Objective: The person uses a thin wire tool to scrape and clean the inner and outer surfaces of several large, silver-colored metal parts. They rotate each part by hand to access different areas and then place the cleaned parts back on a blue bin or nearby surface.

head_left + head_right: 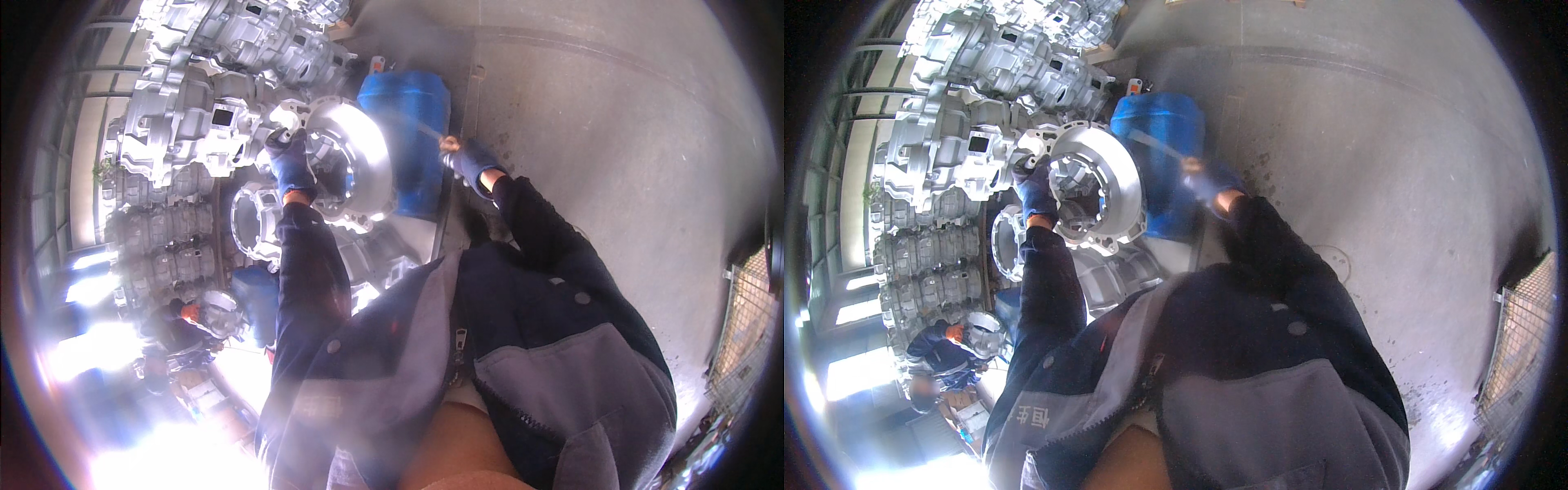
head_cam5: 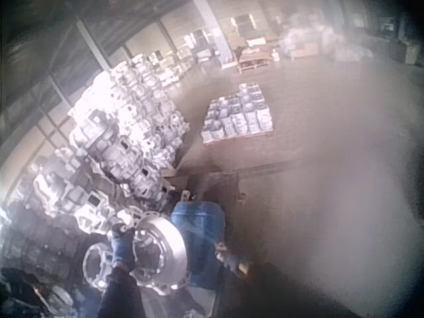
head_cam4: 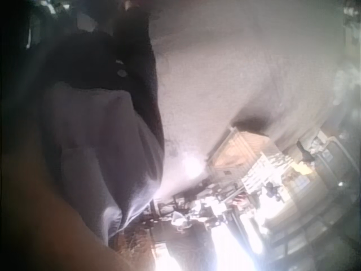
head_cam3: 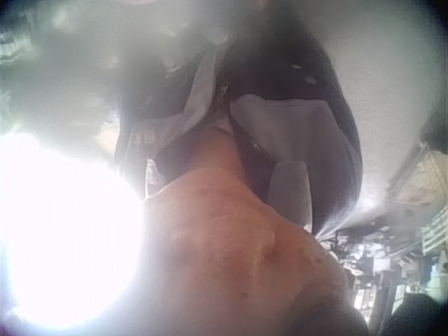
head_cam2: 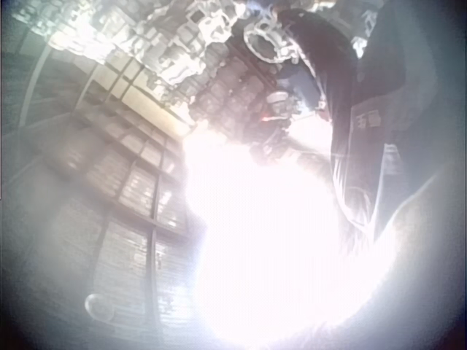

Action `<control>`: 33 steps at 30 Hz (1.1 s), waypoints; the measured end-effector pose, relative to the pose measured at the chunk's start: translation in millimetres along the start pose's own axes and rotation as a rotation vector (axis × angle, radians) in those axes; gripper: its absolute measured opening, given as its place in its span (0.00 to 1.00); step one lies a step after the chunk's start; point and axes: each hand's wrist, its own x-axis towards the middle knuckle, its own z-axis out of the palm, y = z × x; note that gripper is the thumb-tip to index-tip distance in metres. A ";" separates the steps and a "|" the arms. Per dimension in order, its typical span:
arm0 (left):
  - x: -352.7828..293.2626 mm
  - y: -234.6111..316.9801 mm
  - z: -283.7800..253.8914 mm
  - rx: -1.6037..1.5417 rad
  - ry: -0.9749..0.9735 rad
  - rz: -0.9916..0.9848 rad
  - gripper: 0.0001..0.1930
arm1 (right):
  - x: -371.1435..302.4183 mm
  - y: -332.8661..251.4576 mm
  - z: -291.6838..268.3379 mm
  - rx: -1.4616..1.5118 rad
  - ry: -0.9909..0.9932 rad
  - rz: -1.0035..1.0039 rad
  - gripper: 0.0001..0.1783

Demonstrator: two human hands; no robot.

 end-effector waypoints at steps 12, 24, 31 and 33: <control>-3.8 2.8 4.4 0.058 0.054 0.009 0.19 | -24.3 -23.8 -4.0 0.240 0.096 0.083 0.21; -9.4 8.4 6.5 -0.010 -0.017 -0.025 0.21 | -17.2 -20.3 1.0 0.079 0.074 0.123 0.17; -4.8 6.6 5.6 0.130 0.018 0.049 0.21 | -38.8 -19.8 -4.4 0.108 -0.015 0.126 0.26; -4.8 6.1 5.9 0.137 0.030 0.016 0.21 | -44.2 -16.3 -6.9 -0.125 -0.102 0.159 0.24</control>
